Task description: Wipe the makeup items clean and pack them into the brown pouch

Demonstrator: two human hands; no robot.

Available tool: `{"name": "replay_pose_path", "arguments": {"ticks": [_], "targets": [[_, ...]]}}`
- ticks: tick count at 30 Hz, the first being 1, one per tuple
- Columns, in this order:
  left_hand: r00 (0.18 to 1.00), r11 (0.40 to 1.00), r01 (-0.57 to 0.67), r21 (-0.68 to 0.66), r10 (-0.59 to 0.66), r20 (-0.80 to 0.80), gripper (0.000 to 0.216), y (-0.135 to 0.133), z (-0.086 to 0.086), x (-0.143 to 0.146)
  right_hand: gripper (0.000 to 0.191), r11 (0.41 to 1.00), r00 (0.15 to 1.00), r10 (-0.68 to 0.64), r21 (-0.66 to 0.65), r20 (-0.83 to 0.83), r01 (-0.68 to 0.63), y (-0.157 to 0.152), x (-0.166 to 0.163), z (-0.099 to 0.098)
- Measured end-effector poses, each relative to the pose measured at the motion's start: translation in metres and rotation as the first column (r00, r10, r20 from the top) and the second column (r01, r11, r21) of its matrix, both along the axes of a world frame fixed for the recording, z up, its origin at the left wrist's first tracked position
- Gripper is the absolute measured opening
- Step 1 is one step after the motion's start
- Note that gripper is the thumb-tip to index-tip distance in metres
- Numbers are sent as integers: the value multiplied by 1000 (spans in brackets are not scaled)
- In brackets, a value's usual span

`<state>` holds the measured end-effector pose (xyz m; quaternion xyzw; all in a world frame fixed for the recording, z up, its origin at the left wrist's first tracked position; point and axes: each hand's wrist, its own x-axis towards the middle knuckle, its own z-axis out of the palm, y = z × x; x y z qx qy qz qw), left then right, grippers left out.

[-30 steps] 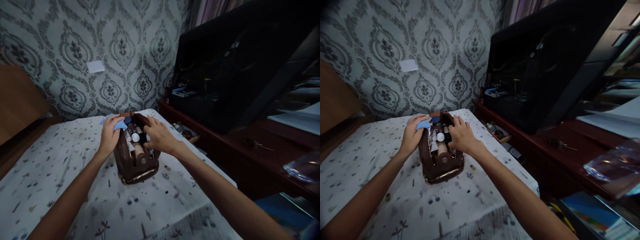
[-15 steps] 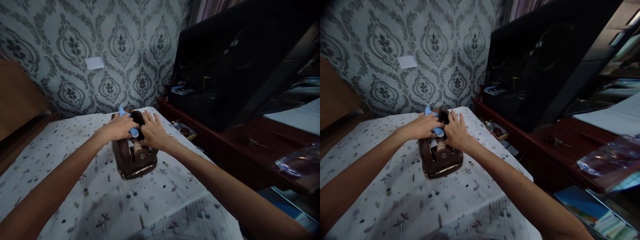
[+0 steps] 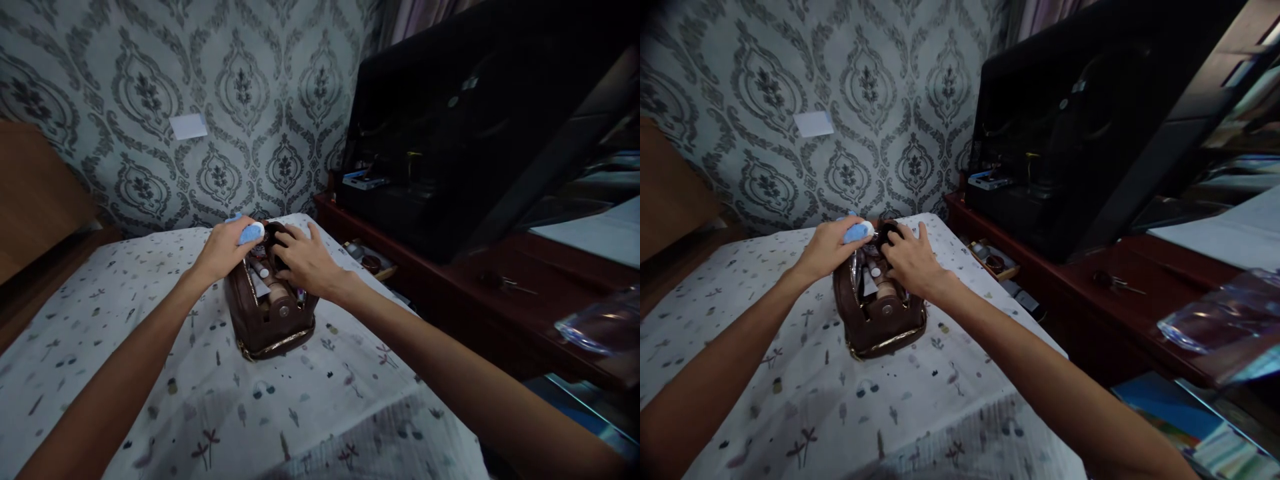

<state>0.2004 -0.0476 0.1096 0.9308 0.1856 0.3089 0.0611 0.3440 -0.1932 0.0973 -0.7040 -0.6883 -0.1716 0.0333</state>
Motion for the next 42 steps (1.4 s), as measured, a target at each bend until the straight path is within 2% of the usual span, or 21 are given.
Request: {"name": "replay_pose_path", "arguments": {"ticks": [4, 8, 12, 16, 19, 23, 30, 33, 35, 38, 42], "targets": [[996, 998, -61, 19, 59, 66, 24, -3, -5, 3, 27, 993, 995, 52, -108, 88, -42, 2, -4, 4], [976, 992, -128, -6, 127, 175, 24, -6, -7, 4, 21, 990, 989, 91, -116, 114, -78, 3, -5, 8], [938, 984, -175, -43, 180, 297, 27, -8, -9, 3, 28, 1000, 998, -23, -19, -58, 22, 1, 0, 8], [916, 982, -169, -80, 186, 355, 29, -8, -12, 2, 33, 989, 960, -103, 72, -262, 126, 0, -1, 1], [919, 982, -169, -80, 186, 347, 28, -9, -13, 2, 32, 994, 956, -93, 22, -280, 103, 0, -8, -2], [949, 992, -120, -42, 127, 289, 27, -10, -14, 4, 28, 992, 981, -68, -116, -183, 47, -1, -17, -2], [996, 983, -93, 160, 91, 21, 24, -14, -5, -1, 28, 994, 985, -42, -104, -169, 24, 0, -14, -5], [977, 966, -87, 242, 130, -168, 17, -22, 5, -6, 29, 996, 984, -39, -83, -175, 25, -1, -14, -5], [951, 960, -33, 280, 116, -285, 10, -26, 11, -9, 29, 996, 983, -46, -78, -179, 32, -2, -14, -3], [926, 964, 76, 255, 26, -376, 5, -26, 16, -11, 27, 995, 982, -45, -97, -182, 28, -3, -14, 0], [908, 978, 162, 131, -95, -409, 13, -22, 21, -13, 28, 997, 980, -26, -74, -199, 11, -3, -11, -1]]}}
